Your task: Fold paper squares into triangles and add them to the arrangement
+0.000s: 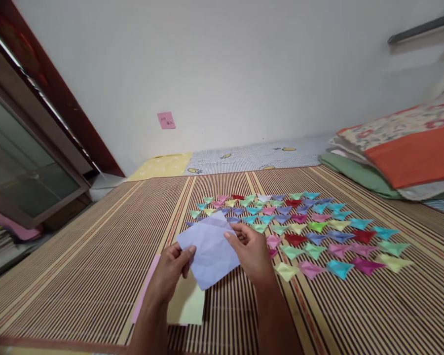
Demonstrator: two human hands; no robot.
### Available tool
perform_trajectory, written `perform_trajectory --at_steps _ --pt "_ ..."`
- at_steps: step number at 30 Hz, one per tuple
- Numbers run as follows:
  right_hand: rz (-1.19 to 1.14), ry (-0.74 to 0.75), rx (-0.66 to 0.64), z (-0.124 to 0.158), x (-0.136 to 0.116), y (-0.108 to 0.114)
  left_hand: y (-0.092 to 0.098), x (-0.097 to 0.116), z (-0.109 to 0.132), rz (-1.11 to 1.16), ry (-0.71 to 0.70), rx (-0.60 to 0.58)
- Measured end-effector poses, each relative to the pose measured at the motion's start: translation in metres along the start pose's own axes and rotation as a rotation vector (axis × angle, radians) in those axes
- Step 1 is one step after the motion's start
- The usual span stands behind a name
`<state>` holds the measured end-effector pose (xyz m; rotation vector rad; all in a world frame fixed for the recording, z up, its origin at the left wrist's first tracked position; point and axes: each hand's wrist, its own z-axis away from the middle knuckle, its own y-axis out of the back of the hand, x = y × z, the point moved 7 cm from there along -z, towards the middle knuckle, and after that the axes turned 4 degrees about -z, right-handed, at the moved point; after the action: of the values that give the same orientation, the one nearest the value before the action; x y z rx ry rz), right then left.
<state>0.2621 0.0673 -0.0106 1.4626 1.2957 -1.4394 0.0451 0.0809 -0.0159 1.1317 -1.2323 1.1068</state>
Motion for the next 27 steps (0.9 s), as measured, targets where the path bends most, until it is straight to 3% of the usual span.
perform_trajectory --at_steps 3,10,18,22,27 --pt "0.085 0.009 -0.05 0.004 0.0 -0.002 -0.002 0.002 0.003 -0.009 -0.001 -0.025" --pt "0.024 0.015 0.003 0.0 0.007 0.0 -0.002 -0.004 0.003 0.013 0.082 -0.088" --pt "-0.125 0.005 -0.004 -0.003 0.009 -0.006 0.01 -0.007 -0.007 0.22 0.001 0.131" --pt "-0.148 0.034 0.087 -0.001 0.006 -0.007 0.015 -0.01 -0.006 0.313 -0.053 0.255" --pt "-0.286 -0.027 0.144 0.001 0.014 -0.017 0.026 0.006 0.001 0.327 -0.196 0.438"
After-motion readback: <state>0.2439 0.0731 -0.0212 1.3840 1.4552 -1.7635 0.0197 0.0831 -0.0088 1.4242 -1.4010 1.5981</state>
